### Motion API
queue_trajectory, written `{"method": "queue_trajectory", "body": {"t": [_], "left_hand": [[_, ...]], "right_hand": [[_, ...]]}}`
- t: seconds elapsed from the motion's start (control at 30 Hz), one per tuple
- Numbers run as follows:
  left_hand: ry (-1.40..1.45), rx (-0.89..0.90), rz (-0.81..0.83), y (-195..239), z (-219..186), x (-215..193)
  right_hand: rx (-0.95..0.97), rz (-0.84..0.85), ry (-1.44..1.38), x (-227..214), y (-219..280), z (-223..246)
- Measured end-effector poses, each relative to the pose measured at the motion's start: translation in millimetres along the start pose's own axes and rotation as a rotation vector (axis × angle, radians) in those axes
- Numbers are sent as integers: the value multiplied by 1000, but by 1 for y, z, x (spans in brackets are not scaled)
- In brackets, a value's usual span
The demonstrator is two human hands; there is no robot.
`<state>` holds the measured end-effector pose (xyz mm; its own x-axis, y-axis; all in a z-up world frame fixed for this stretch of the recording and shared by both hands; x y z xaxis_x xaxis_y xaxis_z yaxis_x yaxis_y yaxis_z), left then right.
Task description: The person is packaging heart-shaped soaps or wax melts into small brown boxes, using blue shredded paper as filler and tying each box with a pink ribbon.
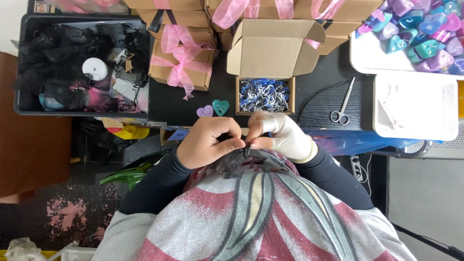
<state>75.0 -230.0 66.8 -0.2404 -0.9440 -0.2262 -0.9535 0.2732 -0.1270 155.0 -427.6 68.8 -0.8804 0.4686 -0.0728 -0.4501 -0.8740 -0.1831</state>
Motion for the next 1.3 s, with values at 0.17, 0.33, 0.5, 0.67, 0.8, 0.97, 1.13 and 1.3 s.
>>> {"method": "queue_trajectory", "body": {"t": [0.17,0.33,0.5,0.67,0.8,0.97,1.13,1.3], "left_hand": [[-31,51,-283,2,-27,-13],[107,-184,-514,33,8,-24],[-212,70,-676,37,-17,-28],[-34,24,-611,49,5,-15],[248,-127,-437,42,2,-8],[469,-87,-116,26,-18,9],[661,-165,58,27,-7,24],[465,-204,-4,34,9,23]], "right_hand": [[-279,-6,394,-1,-18,26],[-484,9,722,2,-23,43],[-615,-39,724,5,-19,34],[-663,-120,849,11,-15,30],[-753,-235,1060,13,-11,34],[-840,-276,1138,17,-14,26],[-932,-286,1168,25,-15,19],[-667,-220,873,18,-26,25]]}}
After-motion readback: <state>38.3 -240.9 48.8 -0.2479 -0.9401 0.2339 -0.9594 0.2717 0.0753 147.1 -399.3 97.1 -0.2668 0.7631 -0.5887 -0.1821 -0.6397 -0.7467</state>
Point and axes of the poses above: each hand's wrist, its own y-axis away from the middle knuckle, its own x-axis out of the palm, z = x × y, the point moved 3 cm from there along -y, towards the middle knuckle, and after that the axes turned 5 degrees about -x, right-handed, at the moved point
